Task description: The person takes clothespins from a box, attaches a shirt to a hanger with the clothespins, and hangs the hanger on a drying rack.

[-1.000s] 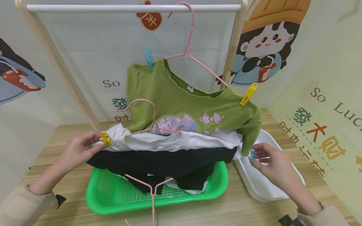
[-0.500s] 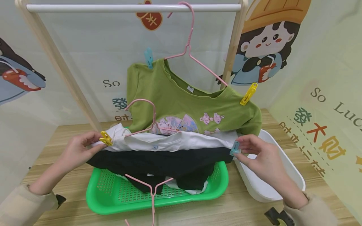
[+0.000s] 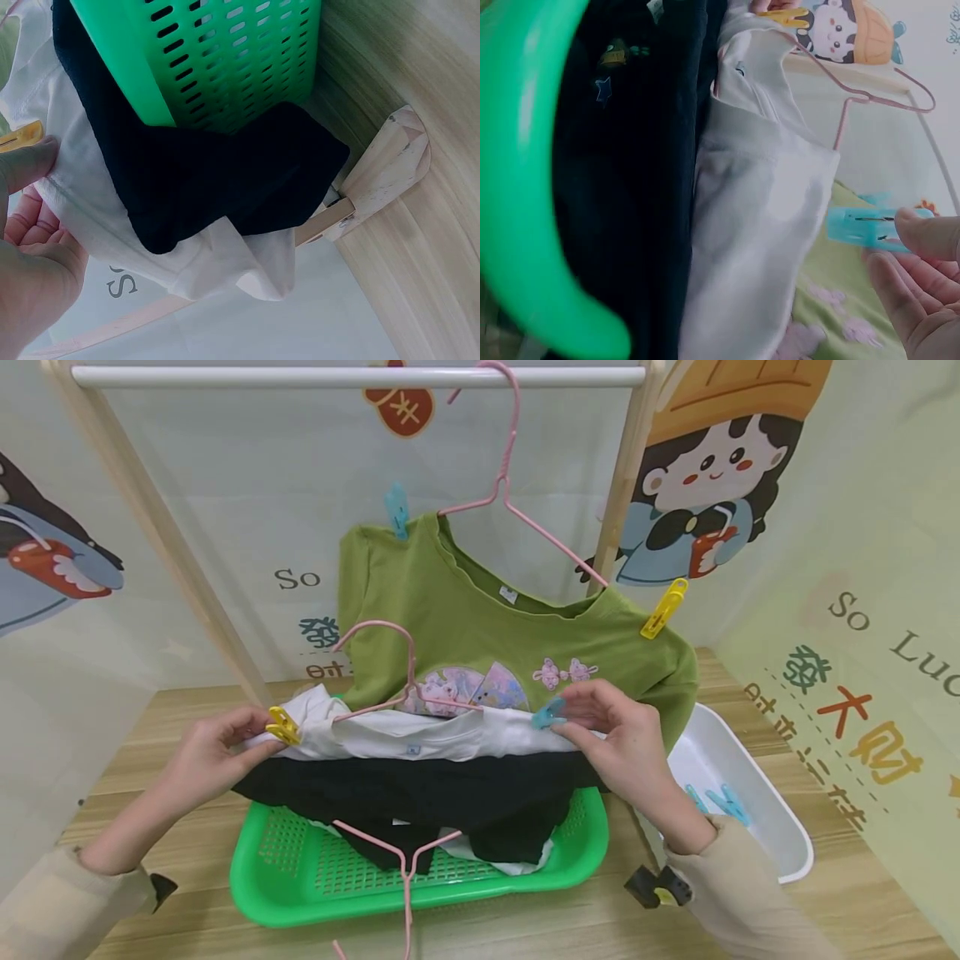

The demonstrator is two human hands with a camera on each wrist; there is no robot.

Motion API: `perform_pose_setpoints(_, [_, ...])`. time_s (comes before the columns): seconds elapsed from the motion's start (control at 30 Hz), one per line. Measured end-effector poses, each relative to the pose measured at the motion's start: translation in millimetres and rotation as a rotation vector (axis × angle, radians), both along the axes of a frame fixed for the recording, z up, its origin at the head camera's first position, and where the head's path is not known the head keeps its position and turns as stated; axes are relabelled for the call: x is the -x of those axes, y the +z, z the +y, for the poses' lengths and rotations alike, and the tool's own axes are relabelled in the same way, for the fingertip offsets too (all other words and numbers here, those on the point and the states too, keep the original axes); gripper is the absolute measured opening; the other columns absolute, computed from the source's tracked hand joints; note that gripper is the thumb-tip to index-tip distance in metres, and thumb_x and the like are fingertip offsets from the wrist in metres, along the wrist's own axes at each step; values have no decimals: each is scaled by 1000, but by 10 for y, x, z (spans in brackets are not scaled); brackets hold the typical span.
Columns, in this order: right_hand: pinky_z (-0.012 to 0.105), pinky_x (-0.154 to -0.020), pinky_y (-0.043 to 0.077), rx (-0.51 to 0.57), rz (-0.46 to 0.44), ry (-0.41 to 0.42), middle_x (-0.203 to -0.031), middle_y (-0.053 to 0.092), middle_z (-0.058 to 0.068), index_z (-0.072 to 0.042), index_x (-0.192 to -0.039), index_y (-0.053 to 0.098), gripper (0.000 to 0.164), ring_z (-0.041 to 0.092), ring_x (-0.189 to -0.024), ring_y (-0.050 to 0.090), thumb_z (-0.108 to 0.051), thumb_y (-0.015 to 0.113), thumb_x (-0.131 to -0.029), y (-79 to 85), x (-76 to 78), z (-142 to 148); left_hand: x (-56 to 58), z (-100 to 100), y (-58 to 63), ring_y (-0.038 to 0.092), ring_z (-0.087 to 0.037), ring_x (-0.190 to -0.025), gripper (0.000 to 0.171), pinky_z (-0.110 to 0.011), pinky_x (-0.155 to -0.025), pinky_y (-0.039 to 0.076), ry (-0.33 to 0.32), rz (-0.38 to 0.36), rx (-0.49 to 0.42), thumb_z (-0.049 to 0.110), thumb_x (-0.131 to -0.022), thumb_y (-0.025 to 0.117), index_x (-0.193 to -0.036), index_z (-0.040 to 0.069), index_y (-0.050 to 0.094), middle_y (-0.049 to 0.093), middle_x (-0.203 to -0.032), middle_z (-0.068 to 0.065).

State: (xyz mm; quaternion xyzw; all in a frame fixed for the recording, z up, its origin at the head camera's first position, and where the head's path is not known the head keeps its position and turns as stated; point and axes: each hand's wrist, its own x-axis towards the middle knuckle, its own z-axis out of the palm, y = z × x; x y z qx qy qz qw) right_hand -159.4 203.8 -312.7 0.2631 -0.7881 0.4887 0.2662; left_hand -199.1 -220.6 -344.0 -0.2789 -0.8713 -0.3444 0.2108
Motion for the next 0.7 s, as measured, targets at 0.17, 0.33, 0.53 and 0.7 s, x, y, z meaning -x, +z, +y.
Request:
perform_pose_setpoints(0.17, [16,-66,52,15,17,18,-85,68,19,9,-95,63,33,1,-81,65,24,70,-66,-1,116,-117,-7,-8,1,58,-3,-69,20,-8,-63,46,-6,-13,-6,-14,-68,73,-81,-2,64,67,-75,-8])
perform_pose_setpoints(0.33, [16,-64,52,8,31,36,-84,68,22,9,-93,64,33,-3,-77,64,24,71,-65,2,176,-141,-8,-3,4,58,-3,-69,19,-8,-62,46,-8,-14,-1,-13,-69,73,-81,-2,64,67,-75,-9])
perform_pose_setpoints(0.53, [16,-62,52,-12,10,37,-79,68,19,9,-89,64,28,-3,-72,64,23,71,-65,-11,231,-135,-7,-5,1,57,-4,-68,19,-8,-62,45,8,-3,13,-13,-68,74,-81,-2,64,67,-74,-8])
perform_pose_setpoints(0.7, [17,-62,52,-26,-4,40,-79,68,17,7,-88,64,25,-3,-71,63,19,72,-67,-33,261,-138,-3,-10,-7,56,-3,-68,20,-9,-61,45,-4,9,12,-14,-67,74,-79,-2,63,66,-73,-7])
